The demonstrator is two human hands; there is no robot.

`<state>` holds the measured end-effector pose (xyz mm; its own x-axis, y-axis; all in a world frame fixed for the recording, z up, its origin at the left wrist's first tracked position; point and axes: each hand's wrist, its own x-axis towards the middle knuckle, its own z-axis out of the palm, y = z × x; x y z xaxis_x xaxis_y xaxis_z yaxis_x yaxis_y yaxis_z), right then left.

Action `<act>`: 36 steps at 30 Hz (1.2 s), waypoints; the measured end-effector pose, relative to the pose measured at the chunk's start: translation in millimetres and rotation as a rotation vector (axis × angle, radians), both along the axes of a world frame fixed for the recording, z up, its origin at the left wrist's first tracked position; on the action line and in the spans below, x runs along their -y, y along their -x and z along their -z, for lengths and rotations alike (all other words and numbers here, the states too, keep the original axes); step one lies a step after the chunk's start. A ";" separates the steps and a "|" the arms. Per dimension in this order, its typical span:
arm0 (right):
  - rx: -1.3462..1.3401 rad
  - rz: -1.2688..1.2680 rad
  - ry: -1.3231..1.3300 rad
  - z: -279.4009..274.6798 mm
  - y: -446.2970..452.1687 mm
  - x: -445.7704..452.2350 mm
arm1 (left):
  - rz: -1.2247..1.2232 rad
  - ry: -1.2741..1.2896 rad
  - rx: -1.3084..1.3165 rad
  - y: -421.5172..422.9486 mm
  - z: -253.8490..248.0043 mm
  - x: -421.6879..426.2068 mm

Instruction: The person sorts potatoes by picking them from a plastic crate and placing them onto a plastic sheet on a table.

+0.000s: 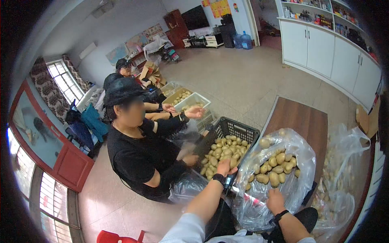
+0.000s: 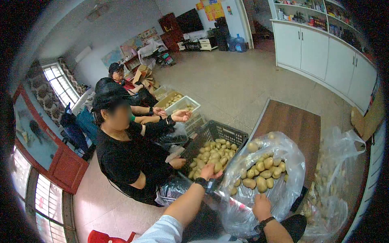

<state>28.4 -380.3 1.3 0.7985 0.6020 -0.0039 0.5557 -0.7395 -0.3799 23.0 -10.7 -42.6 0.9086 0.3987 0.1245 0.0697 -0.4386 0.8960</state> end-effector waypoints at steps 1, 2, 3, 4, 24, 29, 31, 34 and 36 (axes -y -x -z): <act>-0.049 0.021 -0.012 -1.7 -0.7 0.1 | -0.060 0.026 0.003 -0.5 -2.6 -1.0; -0.040 0.022 -0.013 -3.4 -1.8 0.6 | -0.117 0.054 0.005 -1.2 -4.0 0.0; -0.081 0.049 -0.046 -8.2 -0.1 2.0 | -0.175 0.087 0.002 0.6 -0.5 3.0; -0.122 0.075 -0.081 -11.0 0.9 2.6 | -0.214 0.136 0.031 1.9 1.7 2.6; -0.375 0.237 -0.360 -16.3 -10.0 -2.5 | -0.123 -0.368 -0.142 -3.6 18.1 -5.0; -0.486 0.171 -0.503 33.6 -24.9 -12.8 | -0.044 0.613 -0.213 -0.9 -60.6 57.8; -0.573 0.166 -0.567 -22.0 -20.3 -31.6 | -0.019 0.830 -0.355 -4.4 -93.8 78.2; -0.624 0.168 -0.605 -29.1 -24.5 -50.3 | 0.091 0.778 -0.473 -1.6 -112.1 96.5; -0.685 0.100 -0.715 -39.9 -24.9 -61.7 | 0.156 0.735 -0.546 2.1 -123.5 108.7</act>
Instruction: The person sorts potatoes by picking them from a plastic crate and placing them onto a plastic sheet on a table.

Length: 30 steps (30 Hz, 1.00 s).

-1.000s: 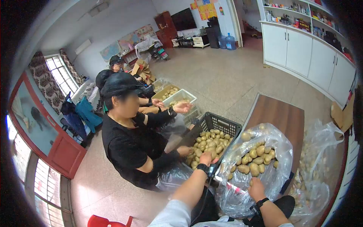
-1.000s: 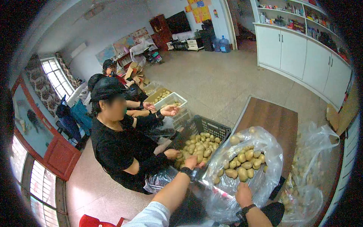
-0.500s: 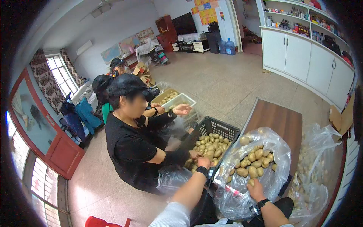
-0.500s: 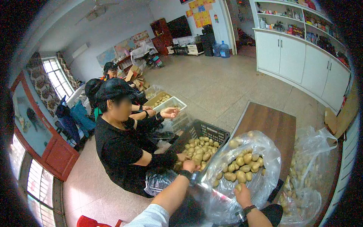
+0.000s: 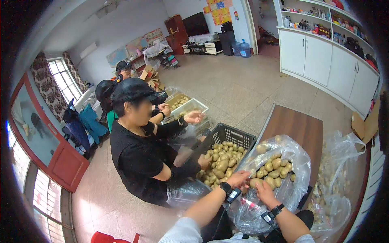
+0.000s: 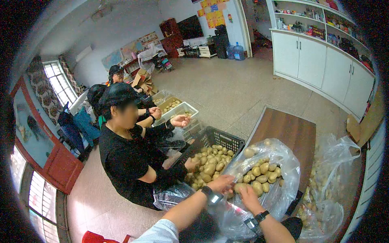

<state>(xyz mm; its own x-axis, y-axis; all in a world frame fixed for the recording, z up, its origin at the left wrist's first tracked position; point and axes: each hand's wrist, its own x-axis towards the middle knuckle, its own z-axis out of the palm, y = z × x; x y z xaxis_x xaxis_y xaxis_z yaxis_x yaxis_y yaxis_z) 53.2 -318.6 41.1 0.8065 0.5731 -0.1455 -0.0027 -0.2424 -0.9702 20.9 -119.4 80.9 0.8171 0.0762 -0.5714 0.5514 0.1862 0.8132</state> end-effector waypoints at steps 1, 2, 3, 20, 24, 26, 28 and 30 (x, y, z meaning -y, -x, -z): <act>-0.012 -0.015 -0.043 -8.5 0.0 -6.2 | 0.033 0.024 -0.017 0.4 -6.2 5.9; -0.060 -0.065 -0.058 -9.3 -1.5 -10.6 | 0.066 0.050 -0.034 1.5 -12.3 11.2; -0.107 -0.115 -0.073 -9.3 -2.4 -14.4 | 0.085 0.154 -0.043 2.1 -18.4 14.8; 0.798 0.040 0.382 14.3 -17.7 22.8 | -0.391 0.300 0.208 -9.2 16.9 -28.4; 0.878 0.008 0.504 1.6 -17.8 19.9 | -0.363 -0.152 0.542 -19.0 82.4 -74.5; 0.983 0.017 0.681 16.7 -19.6 22.0 | -0.634 0.358 0.167 -14.0 78.3 -73.6; 0.965 -0.005 0.739 4.4 -18.0 23.1 | -0.740 0.294 0.215 -14.3 91.6 -80.3; 1.077 0.019 0.738 11.9 -21.4 29.1 | -0.498 -0.278 0.341 -6.9 111.2 -100.1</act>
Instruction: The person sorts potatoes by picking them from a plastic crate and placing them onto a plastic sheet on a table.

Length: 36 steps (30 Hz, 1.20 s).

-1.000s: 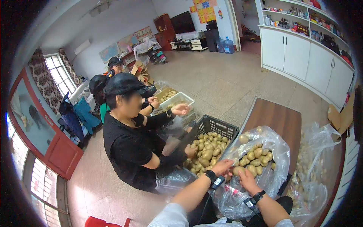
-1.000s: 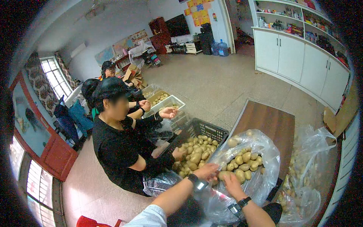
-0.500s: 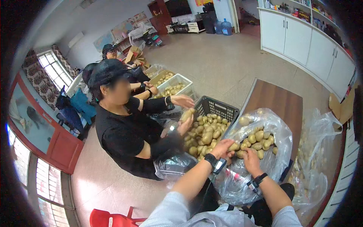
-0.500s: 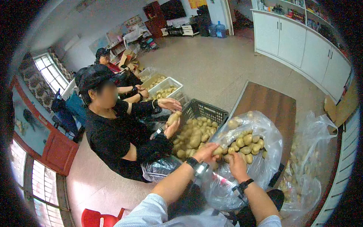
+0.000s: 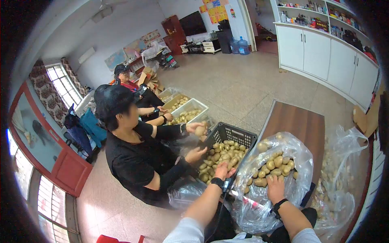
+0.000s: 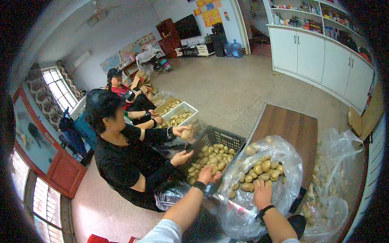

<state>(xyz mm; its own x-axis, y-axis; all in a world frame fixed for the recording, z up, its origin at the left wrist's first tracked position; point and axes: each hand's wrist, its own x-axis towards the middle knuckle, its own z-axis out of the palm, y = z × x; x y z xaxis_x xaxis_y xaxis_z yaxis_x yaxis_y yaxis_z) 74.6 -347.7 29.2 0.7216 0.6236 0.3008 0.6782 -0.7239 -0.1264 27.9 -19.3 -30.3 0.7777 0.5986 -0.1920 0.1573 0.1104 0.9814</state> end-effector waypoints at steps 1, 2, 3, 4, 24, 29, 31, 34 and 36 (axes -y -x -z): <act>0.000 0.002 0.004 0.4 0.3 1.2 | 0.103 -0.295 -0.033 1.0 10.2 -9.3; 0.015 -0.001 -0.008 0.2 1.1 1.8 | 0.164 -0.598 -0.056 1.9 20.1 -18.4; 0.029 -0.003 -0.020 0.8 2.0 3.1 | 0.204 -0.731 -0.120 1.4 31.5 -26.1; 0.031 0.000 -0.020 2.4 1.7 3.7 | 0.241 -0.866 -0.182 0.6 34.3 -31.3; -0.048 0.023 0.093 -0.1 31.1 26.9 | 0.323 -1.287 -0.570 15.7 -9.6 -16.6; -0.338 0.097 0.102 16.9 30.4 34.4 | 0.316 -1.356 -0.695 14.9 14.1 -37.8; -0.349 0.084 0.054 9.5 33.0 38.5 | 0.414 -1.242 -0.721 12.6 -1.7 -42.1; -0.350 0.090 -0.004 20.6 36.1 45.0 | 0.338 -1.496 -0.615 24.3 -13.2 -34.2; -0.434 0.120 0.036 20.2 31.3 46.1 | 0.234 -1.261 -0.445 30.6 -27.9 -27.2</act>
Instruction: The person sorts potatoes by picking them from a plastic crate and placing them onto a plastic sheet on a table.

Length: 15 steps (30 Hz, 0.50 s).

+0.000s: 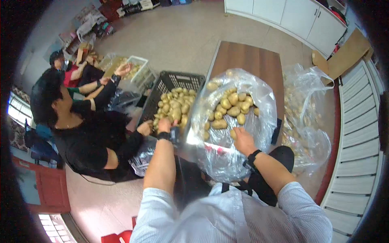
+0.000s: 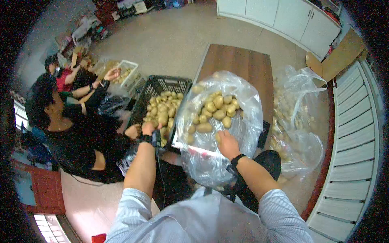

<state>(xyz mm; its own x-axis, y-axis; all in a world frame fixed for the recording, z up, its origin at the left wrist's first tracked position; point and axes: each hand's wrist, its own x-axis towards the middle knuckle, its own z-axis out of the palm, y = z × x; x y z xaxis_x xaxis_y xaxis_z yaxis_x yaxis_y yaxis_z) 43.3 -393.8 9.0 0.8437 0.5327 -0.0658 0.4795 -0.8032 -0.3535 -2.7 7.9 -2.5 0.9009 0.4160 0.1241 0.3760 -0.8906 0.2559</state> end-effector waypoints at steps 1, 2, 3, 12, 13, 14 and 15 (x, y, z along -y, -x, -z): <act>-0.040 0.036 -0.101 3.1 4.2 -0.7 | 0.005 0.039 0.096 5.3 -6.8 5.9; -0.071 0.064 -0.209 4.2 3.9 -7.1 | 0.060 -0.090 0.212 7.3 -8.6 9.0; -0.088 0.038 -0.256 -1.0 3.0 -8.1 | 0.083 -0.121 0.217 2.0 0.7 0.8; -0.836 0.472 -0.662 -10.2 1.4 -18.4 | 0.044 -0.205 -0.031 17.1 -4.1 -14.5; -0.885 0.459 -0.743 0.6 -1.3 -16.5 | 0.092 -0.209 -0.013 10.9 -2.2 -10.2; -0.876 0.476 -0.746 1.0 -1.9 -15.1 | 0.144 -0.209 0.001 4.8 1.0 -4.1; -0.958 0.504 -0.830 -0.9 -1.0 -18.8 | 0.130 -0.164 0.000 -1.0 9.2 -2.5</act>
<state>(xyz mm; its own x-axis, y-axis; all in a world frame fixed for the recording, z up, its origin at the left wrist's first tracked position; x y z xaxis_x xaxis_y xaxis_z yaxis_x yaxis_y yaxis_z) 44.3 -375.0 9.9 0.7616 0.3521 -0.5440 -0.5036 -0.2066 -0.8389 -1.7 10.4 -11.7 0.9455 0.2708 0.1810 0.2555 -0.9613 0.1031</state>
